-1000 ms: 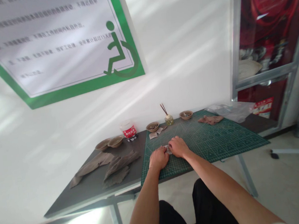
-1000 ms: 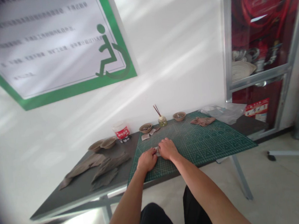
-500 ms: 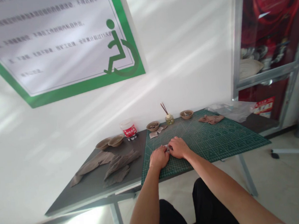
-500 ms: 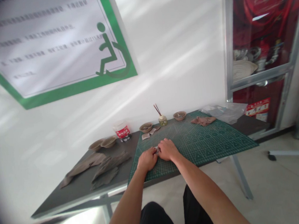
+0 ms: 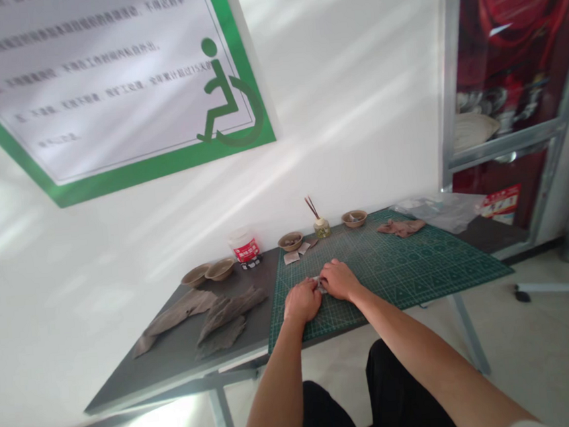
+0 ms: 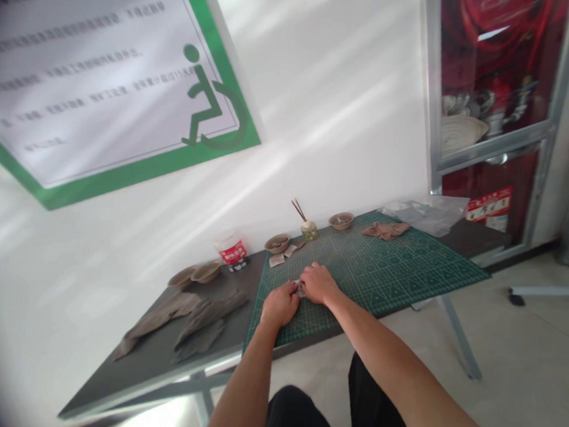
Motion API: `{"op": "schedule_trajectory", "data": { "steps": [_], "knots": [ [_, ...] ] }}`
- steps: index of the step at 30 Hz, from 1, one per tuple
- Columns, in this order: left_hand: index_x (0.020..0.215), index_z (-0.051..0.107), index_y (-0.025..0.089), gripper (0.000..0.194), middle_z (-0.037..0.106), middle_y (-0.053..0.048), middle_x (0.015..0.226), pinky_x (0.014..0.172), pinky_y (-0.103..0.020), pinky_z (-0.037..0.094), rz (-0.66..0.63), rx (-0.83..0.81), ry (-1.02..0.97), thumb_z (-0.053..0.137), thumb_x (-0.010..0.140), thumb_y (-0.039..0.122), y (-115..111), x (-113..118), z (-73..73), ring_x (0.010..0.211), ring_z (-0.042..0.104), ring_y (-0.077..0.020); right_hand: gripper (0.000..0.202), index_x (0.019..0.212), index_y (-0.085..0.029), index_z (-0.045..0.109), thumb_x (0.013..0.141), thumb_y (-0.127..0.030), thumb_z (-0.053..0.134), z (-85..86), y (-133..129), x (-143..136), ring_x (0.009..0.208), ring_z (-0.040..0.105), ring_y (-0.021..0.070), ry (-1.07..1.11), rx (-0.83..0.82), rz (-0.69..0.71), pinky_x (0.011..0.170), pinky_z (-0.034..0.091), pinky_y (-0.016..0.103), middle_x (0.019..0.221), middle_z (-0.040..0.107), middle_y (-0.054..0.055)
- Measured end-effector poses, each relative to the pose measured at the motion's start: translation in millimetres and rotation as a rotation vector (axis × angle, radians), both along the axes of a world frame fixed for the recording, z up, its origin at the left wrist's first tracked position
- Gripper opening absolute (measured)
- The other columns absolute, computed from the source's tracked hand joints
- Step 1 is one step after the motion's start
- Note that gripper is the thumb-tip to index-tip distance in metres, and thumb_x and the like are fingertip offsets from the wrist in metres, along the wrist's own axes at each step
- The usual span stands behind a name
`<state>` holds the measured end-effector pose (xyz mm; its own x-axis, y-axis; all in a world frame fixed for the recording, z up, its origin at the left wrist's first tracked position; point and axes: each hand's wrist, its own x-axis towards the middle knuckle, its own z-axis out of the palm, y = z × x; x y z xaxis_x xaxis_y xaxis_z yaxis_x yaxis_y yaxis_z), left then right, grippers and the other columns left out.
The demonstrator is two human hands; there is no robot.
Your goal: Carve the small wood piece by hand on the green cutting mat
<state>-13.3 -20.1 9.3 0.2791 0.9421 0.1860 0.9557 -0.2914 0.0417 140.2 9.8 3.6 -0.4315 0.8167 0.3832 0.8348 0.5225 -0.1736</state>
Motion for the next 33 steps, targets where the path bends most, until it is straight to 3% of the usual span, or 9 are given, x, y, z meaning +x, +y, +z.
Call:
{"op": "schedule_trajectory", "data": {
  "steps": [6,21,28,33],
  "knots": [
    [0.118,0.056,0.028,0.038,0.055,0.001,0.128,0.101,-0.029,0.037,-0.025,0.009,-0.022,0.035,0.086,0.03,0.8,-1.3,-1.0,0.123,0.044,-0.0163,0.024,0.087,-0.02,0.066,0.083,-0.033,0.047,0.8,-4.6,0.7,0.097,0.046,0.0216,-0.026,0.004,0.068,0.08,0.033,0.031,0.093,0.063,0.007],
    [0.117,0.057,0.027,0.038,0.053,0.0,0.129,0.102,-0.028,0.035,0.021,-0.029,0.005,0.037,0.085,0.027,-3.1,2.6,5.1,0.125,0.042,-0.0166,0.031,0.094,-0.019,0.064,0.091,-0.03,0.035,1.7,-3.7,-3.0,0.101,0.044,0.0218,0.009,-0.019,-0.09,0.082,0.032,0.033,0.101,0.061,0.009],
    [0.12,0.055,0.027,0.039,0.052,0.0,0.131,0.104,-0.03,0.033,0.031,-0.04,-0.008,0.037,0.085,0.028,-6.2,4.7,8.2,0.125,0.042,-0.0171,0.029,0.093,-0.021,0.066,0.089,-0.033,0.04,3.3,-4.2,-0.9,0.098,0.045,0.021,0.003,0.004,0.036,0.08,0.032,0.031,0.097,0.062,0.006],
    [0.119,0.055,0.027,0.038,0.052,0.0,0.13,0.104,-0.03,0.034,0.025,-0.029,-0.004,0.036,0.087,0.029,-5.7,4.2,6.6,0.125,0.042,-0.0169,0.028,0.088,-0.019,0.066,0.087,-0.036,0.042,3.0,-7.3,0.1,0.097,0.046,0.0214,-0.001,0.016,0.038,0.08,0.032,0.031,0.094,0.063,0.007]
  ]
}}
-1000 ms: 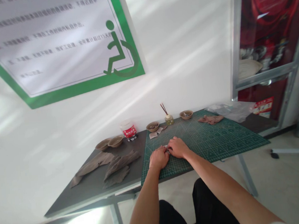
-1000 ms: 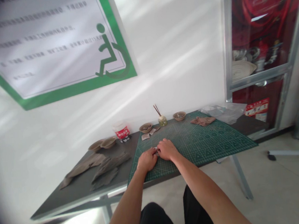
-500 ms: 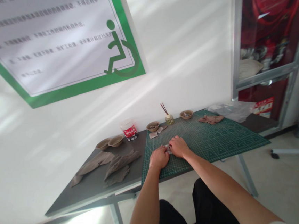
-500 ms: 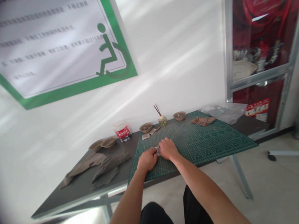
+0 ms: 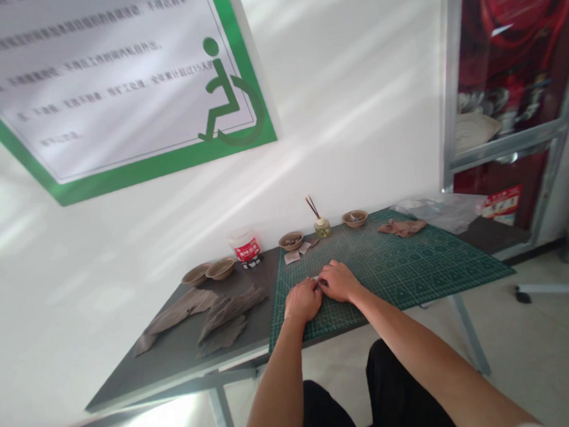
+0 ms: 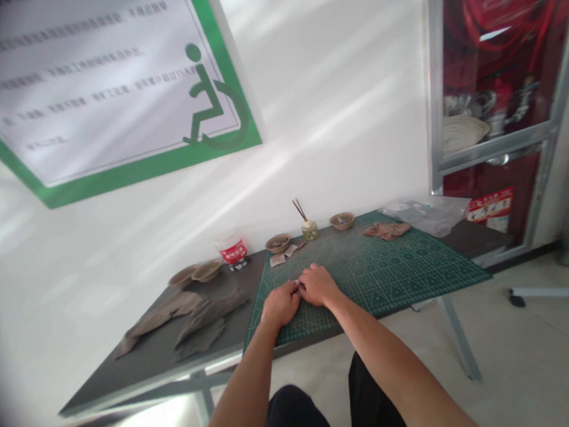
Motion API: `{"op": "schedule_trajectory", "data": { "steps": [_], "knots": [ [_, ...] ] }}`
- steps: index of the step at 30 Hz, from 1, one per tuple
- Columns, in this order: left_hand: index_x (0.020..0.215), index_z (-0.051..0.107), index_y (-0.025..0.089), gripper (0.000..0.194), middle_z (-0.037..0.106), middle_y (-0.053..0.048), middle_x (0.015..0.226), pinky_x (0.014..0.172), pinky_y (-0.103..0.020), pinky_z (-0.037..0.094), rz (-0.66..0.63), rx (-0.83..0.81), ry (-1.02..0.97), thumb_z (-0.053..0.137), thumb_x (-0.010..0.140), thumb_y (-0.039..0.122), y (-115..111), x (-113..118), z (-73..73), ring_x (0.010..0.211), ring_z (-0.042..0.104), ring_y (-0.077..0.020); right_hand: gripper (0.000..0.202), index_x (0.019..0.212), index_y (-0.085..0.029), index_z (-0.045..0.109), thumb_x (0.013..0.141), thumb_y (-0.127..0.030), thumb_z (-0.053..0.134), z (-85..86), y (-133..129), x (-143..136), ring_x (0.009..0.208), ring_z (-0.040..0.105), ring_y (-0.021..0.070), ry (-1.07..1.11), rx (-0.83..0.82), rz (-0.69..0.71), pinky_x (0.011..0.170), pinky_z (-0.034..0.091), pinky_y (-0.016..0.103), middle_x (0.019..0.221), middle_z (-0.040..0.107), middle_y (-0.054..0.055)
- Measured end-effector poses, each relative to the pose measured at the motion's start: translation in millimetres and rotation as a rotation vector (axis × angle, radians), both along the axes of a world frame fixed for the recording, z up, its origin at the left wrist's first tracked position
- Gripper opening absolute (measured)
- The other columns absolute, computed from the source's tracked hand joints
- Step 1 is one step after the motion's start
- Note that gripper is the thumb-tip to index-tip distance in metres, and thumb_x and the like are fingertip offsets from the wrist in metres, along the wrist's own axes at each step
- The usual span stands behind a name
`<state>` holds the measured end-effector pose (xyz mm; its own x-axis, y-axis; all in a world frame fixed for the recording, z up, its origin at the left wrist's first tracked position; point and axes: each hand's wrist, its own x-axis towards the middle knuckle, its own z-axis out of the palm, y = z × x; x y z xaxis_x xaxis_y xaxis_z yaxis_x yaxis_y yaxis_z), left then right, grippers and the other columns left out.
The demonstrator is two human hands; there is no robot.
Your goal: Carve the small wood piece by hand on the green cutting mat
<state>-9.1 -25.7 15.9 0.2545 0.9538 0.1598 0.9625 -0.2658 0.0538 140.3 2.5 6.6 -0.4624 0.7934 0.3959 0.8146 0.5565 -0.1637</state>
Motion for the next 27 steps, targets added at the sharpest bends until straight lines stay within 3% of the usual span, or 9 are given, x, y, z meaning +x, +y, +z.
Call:
{"op": "schedule_trajectory", "data": {
  "steps": [9,15,27],
  "knots": [
    [0.116,0.058,0.026,0.037,0.052,-0.001,0.13,0.101,-0.03,0.036,-0.004,0.013,-0.008,0.037,0.086,0.029,4.5,-3.3,-6.4,0.124,0.043,-0.0174,0.028,0.091,-0.019,0.065,0.088,-0.033,0.041,-2.8,-0.5,-0.5,0.098,0.046,0.0218,0.02,-0.008,-0.099,0.081,0.032,0.032,0.096,0.062,0.008],
    [0.118,0.057,0.027,0.038,0.052,0.0,0.131,0.103,-0.03,0.034,0.019,-0.011,-0.003,0.037,0.085,0.028,2.6,-0.6,-2.6,0.126,0.041,-0.0172,0.034,0.094,-0.019,0.066,0.091,-0.036,0.036,-2.5,4.1,-1.9,0.1,0.045,0.0225,0.007,-0.027,-0.157,0.083,0.032,0.034,0.099,0.062,0.01],
    [0.12,0.055,0.028,0.039,0.052,0.0,0.131,0.104,-0.03,0.034,0.006,-0.005,-0.011,0.037,0.085,0.029,1.7,-1.4,-1.3,0.125,0.042,-0.0169,0.028,0.089,-0.021,0.067,0.087,-0.035,0.043,0.0,2.6,0.4,0.099,0.046,0.0214,-0.033,0.001,0.005,0.081,0.033,0.031,0.096,0.064,0.007]
  ]
}}
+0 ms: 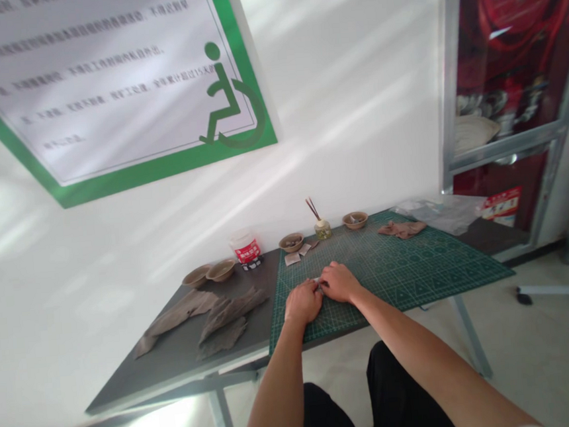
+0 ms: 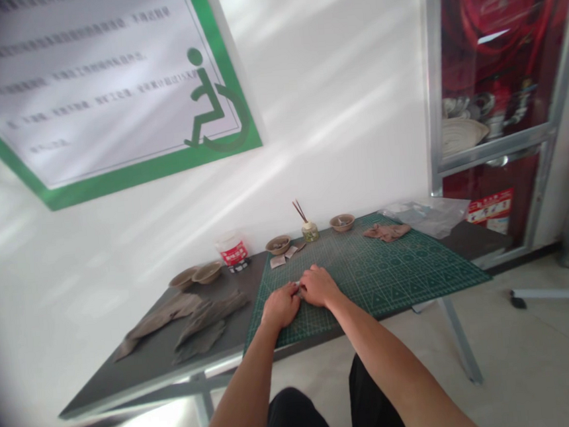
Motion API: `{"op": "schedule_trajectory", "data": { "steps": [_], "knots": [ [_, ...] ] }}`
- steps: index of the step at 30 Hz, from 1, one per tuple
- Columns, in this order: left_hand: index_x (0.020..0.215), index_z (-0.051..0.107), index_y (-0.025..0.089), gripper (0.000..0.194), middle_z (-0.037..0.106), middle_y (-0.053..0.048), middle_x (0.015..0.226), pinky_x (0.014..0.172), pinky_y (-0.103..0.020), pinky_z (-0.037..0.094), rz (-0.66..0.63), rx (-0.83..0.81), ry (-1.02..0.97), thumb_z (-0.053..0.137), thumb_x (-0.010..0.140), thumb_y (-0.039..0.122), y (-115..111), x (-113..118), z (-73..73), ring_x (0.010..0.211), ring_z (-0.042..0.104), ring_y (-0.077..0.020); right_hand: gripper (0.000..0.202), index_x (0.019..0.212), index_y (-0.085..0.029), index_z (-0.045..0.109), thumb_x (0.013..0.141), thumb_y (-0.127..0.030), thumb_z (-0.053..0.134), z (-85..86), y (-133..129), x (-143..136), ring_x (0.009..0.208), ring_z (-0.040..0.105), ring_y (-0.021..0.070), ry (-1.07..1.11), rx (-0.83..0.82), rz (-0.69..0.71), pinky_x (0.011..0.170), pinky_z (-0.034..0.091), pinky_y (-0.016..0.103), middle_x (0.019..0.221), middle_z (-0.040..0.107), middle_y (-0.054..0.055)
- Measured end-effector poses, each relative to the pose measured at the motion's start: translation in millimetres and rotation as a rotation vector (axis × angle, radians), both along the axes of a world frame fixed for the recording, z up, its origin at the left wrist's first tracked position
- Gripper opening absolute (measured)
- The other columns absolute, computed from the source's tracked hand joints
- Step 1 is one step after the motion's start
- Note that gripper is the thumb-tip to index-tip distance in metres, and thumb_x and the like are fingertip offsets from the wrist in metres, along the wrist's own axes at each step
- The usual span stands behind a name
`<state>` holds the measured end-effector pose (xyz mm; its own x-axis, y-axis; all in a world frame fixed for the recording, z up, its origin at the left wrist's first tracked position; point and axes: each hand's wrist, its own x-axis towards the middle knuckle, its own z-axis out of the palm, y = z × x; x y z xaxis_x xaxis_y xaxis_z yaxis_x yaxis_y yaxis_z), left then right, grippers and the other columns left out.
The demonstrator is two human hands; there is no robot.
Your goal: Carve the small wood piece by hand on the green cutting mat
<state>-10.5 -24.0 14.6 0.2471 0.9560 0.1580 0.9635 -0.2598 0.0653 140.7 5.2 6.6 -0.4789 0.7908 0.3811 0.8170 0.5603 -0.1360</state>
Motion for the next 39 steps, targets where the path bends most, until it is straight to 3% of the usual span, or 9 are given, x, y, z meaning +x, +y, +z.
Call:
{"op": "schedule_trajectory", "data": {
  "steps": [8,16,32,39],
  "knots": [
    [0.118,0.057,0.028,0.037,0.053,0.0,0.13,0.103,-0.029,0.035,-0.006,0.006,-0.002,0.037,0.086,0.029,-0.3,0.5,0.3,0.124,0.043,-0.0167,0.023,0.09,-0.02,0.065,0.082,-0.032,0.048,-2.0,-2.2,0.0,0.099,0.046,0.0213,0.04,-0.013,-0.042,0.082,0.032,0.031,0.095,0.064,0.006],
    [0.117,0.057,0.027,0.038,0.053,0.0,0.13,0.101,-0.03,0.036,-0.008,0.013,0.027,0.037,0.085,0.029,2.8,-1.4,-2.9,0.123,0.044,-0.0172,0.032,0.09,-0.02,0.067,0.089,-0.036,0.038,-0.9,-0.4,-1.6,0.099,0.045,0.0222,0.054,-0.001,-0.141,0.081,0.032,0.033,0.096,0.062,0.009],
    [0.116,0.057,0.027,0.038,0.054,0.0,0.129,0.099,-0.029,0.038,-0.033,0.04,0.036,0.036,0.085,0.028,6.9,-5.3,-8.0,0.122,0.045,-0.0171,0.038,0.09,-0.02,0.069,0.092,-0.035,0.033,-0.2,3.2,-0.5,0.097,0.047,0.0214,-0.007,0.006,-0.058,0.081,0.034,0.031,0.097,0.063,0.009],
    [0.117,0.057,0.027,0.038,0.053,0.0,0.13,0.101,-0.03,0.036,-0.013,0.016,0.026,0.037,0.085,0.029,3.6,-2.2,-3.7,0.124,0.043,-0.0176,0.034,0.093,-0.022,0.068,0.091,-0.034,0.036,-2.4,5.4,0.4,0.097,0.047,0.021,0.026,-0.006,-0.037,0.081,0.034,0.031,0.098,0.063,0.007]
  ]
}}
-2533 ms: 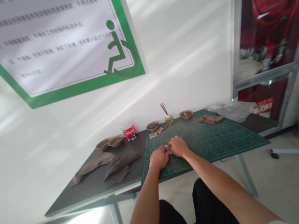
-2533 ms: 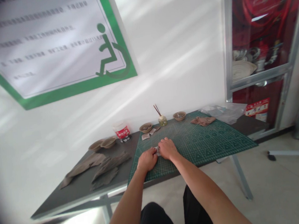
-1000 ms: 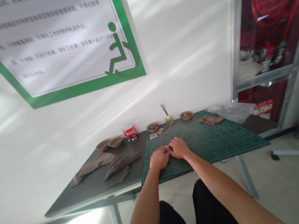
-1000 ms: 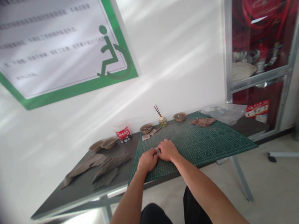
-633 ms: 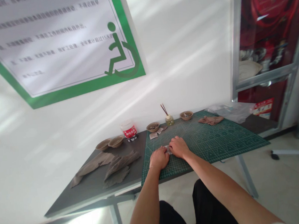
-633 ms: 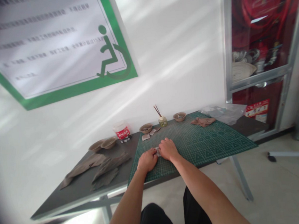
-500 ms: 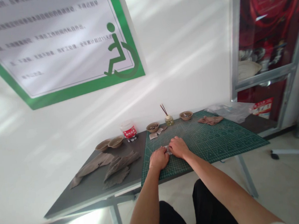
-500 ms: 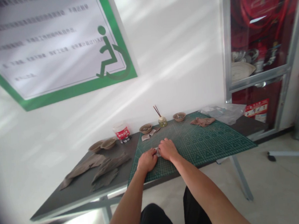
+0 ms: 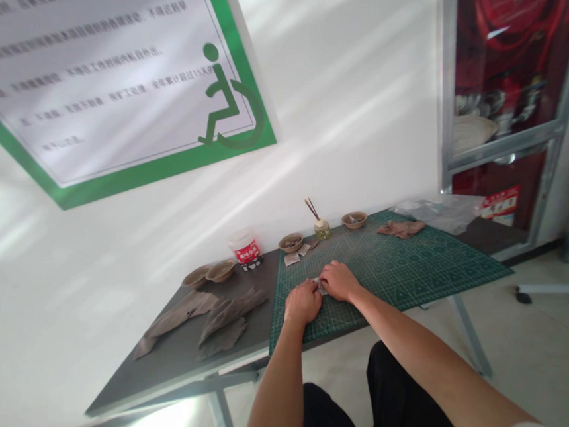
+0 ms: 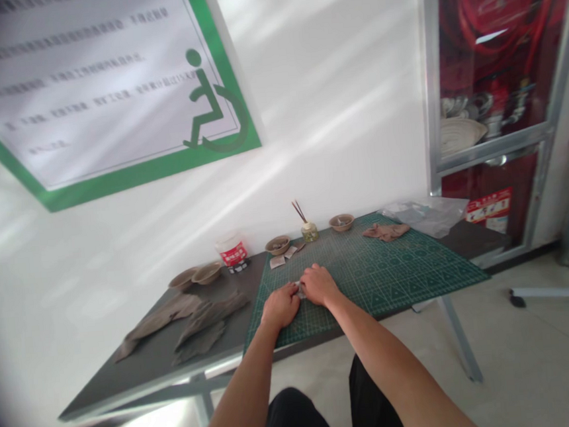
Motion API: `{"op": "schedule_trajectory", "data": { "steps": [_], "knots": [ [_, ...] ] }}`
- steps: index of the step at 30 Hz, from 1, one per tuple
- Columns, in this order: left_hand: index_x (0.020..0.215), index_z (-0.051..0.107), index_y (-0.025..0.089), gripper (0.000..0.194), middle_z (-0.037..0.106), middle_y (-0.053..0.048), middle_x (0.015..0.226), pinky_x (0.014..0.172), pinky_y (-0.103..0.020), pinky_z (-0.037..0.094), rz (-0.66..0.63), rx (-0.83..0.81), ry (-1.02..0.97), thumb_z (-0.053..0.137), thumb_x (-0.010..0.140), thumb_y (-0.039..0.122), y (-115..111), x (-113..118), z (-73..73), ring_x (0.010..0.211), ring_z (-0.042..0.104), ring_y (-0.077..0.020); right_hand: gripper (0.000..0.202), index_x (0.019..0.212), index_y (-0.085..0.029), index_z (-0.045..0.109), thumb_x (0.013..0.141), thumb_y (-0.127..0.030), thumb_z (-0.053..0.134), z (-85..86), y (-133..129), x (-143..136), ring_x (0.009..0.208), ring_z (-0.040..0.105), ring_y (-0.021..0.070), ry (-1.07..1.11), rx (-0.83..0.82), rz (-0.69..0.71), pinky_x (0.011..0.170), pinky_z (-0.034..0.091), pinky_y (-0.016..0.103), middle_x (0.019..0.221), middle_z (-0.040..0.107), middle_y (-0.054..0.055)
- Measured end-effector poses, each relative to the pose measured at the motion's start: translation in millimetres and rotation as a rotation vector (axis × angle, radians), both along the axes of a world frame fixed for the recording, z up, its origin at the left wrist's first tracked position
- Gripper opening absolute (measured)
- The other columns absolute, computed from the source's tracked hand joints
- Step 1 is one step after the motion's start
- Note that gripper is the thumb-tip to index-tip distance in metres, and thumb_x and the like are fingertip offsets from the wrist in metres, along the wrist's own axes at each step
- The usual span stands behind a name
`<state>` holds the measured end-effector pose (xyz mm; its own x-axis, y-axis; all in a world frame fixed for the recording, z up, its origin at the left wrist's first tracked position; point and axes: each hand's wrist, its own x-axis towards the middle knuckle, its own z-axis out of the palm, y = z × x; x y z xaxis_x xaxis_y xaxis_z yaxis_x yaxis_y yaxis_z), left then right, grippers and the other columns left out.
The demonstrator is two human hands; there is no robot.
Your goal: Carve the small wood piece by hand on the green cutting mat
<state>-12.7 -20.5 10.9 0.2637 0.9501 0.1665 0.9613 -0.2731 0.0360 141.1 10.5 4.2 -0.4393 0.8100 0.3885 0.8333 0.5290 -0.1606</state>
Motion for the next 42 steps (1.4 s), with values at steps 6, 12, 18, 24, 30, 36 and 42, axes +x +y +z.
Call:
{"op": "schedule_trajectory", "data": {
  "steps": [6,12,18,24,30,36,42],
  "knots": [
    [0.118,0.057,0.027,0.038,0.053,-0.001,0.129,0.102,-0.029,0.035,-0.009,0.001,-0.033,0.037,0.085,0.029,-0.7,-0.1,0.3,0.124,0.043,-0.0175,0.03,0.092,-0.022,0.067,0.088,-0.037,0.042,0.0,-2.5,0.0,0.099,0.046,0.0216,-0.017,-0.001,0.04,0.082,0.033,0.031,0.097,0.064,0.007],
    [0.116,0.058,0.027,0.037,0.054,-0.001,0.129,0.101,-0.029,0.036,-0.004,0.011,-0.029,0.036,0.085,0.03,2.1,-1.5,-3.4,0.123,0.044,-0.0168,0.027,0.09,-0.019,0.066,0.085,-0.035,0.045,-4.4,-4.8,0.7,0.097,0.047,0.0217,0.015,0.0,-0.028,0.082,0.032,0.032,0.095,0.064,0.008],
    [0.117,0.057,0.026,0.038,0.053,-0.001,0.13,0.1,-0.029,0.036,0.009,-0.001,-0.013,0.037,0.085,0.03,1.0,0.0,-1.9,0.122,0.045,-0.0174,0.028,0.092,-0.02,0.064,0.089,-0.032,0.039,-7.5,-0.2,-1.4,0.097,0.046,0.0218,0.064,0.005,-0.11,0.08,0.031,0.032,0.095,0.063,0.008],
    [0.114,0.059,0.026,0.037,0.056,-0.001,0.126,0.099,-0.029,0.038,-0.025,0.056,-0.003,0.036,0.085,0.028,2.7,-2.3,-5.6,0.12,0.047,-0.0175,0.027,0.091,-0.02,0.064,0.088,-0.032,0.041,-7.2,5.8,-3.5,0.098,0.045,0.0216,0.052,-0.011,-0.114,0.08,0.031,0.032,0.097,0.062,0.008],
    [0.115,0.058,0.027,0.038,0.055,-0.001,0.127,0.1,-0.029,0.036,-0.028,0.049,0.003,0.036,0.085,0.027,2.3,-2.5,-4.4,0.122,0.045,-0.0173,0.029,0.091,-0.021,0.066,0.09,-0.034,0.039,-4.8,5.6,-3.6,0.098,0.045,0.021,0.038,-0.024,-0.043,0.08,0.032,0.031,0.097,0.062,0.007],
    [0.117,0.057,0.027,0.037,0.054,-0.001,0.129,0.1,-0.029,0.036,-0.014,0.033,-0.017,0.037,0.086,0.03,1.8,-2.2,-3.7,0.122,0.045,-0.0174,0.027,0.089,-0.021,0.066,0.087,-0.035,0.043,-0.9,0.1,-2.1,0.099,0.045,0.021,0.019,-0.023,0.018,0.08,0.032,0.031,0.096,0.063,0.006],
    [0.118,0.057,0.028,0.037,0.053,0.0,0.13,0.103,-0.03,0.034,0.018,-0.006,-0.024,0.037,0.086,0.032,-2.3,1.5,2.1,0.125,0.042,-0.0176,0.025,0.087,-0.017,0.063,0.085,-0.032,0.044,-0.6,-6.7,-2.7,0.098,0.047,0.0214,0.022,-0.024,-0.02,0.082,0.031,0.031,0.094,0.063,0.008]
  ]
}}
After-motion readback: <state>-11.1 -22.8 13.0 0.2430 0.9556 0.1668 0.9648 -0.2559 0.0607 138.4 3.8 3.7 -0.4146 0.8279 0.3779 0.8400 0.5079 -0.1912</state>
